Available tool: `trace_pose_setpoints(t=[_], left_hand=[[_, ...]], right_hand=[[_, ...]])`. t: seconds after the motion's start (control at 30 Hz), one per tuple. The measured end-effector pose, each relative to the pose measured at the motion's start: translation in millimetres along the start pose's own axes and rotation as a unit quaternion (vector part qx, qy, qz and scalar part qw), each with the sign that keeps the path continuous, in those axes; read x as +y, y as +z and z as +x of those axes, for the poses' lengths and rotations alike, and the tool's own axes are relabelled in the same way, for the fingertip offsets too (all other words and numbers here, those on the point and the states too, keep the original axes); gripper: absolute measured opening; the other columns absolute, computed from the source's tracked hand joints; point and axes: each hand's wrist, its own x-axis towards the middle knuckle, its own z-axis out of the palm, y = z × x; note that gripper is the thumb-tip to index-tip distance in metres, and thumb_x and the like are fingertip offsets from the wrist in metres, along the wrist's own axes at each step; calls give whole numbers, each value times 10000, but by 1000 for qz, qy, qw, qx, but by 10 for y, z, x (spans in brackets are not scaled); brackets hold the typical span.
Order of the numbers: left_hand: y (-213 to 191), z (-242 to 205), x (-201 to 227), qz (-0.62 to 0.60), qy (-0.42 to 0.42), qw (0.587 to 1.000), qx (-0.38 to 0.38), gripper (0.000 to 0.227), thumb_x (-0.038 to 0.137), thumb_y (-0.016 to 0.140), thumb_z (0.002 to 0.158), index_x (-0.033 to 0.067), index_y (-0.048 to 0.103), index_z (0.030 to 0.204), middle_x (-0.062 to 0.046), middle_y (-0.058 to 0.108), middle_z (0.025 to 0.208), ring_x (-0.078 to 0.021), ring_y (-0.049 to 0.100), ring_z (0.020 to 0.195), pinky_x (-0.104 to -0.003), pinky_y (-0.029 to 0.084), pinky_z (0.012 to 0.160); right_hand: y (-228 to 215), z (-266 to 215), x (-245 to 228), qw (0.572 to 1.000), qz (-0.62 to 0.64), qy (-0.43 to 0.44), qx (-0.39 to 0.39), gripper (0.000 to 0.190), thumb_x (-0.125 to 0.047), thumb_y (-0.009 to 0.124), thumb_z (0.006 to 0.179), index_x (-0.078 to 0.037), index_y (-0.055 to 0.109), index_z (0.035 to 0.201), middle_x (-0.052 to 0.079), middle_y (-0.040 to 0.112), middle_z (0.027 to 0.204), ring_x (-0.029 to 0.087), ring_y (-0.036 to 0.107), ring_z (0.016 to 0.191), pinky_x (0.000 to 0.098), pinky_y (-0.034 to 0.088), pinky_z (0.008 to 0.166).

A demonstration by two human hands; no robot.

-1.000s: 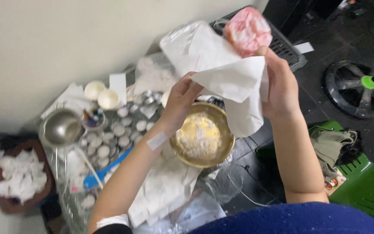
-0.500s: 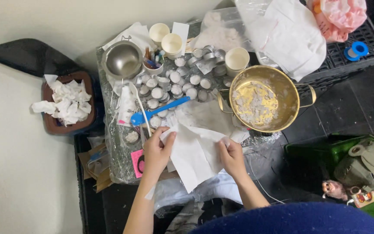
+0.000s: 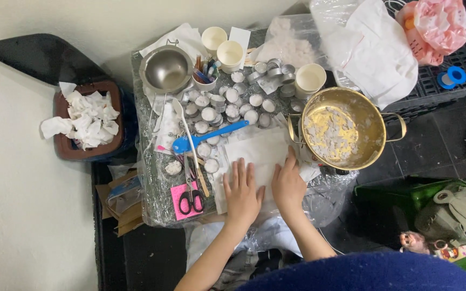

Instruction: Preparing candle making materials by cutting wax and mixing ingredients in a bowl.

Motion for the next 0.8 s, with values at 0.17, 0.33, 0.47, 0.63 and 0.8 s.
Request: trace_pose_setpoints(t=[0.17,0.33,0.47,0.63,0.8], left_hand=[[-38,34,-46,60,-31,997,-24,797,310,668,828,-53,408,1489,-259,265,1628,-402,208,1535,-619,129,1199],[-37,85,-101,43,-34,996,-75,823,317,641,812,-42,375,1503,-252,239,1621,-410,175,1526,-635,131,1192],[12,217,-207,71,32,997,17,737,315,564,925,11,357,1564,-232,232,1672,-379,175,1567,-605,141,1230],[18,314,-252,-26,37,999,-19,753,333,540,945,16,306,1587,-234,200,1666,-396,147,1556,-564,118,1235],[83,327,-274,-50,-18,998,-20,736,326,503,955,39,310,1605,-219,214,1687,-354,185,1566,-544,163,1239]], right_hand=[[84,-222,154,972,-19,-212,99,659,-115,574,878,-112,413,1517,228,457,1511,443,490,1343,519,478,1022],[273,33,230,914,8,-406,-3,597,-224,593,930,-132,447,1502,201,354,1625,402,322,1515,551,262,1217],[229,187,262,916,-24,-398,-44,659,-344,587,943,-118,408,1536,156,322,1634,366,296,1501,557,221,1199],[203,233,273,912,-21,-405,-59,677,-327,585,923,-128,412,1546,136,332,1647,348,313,1506,537,225,1213],[286,276,190,940,13,-339,-29,645,-349,615,846,-132,488,1441,108,405,1615,336,332,1526,505,242,1257]])
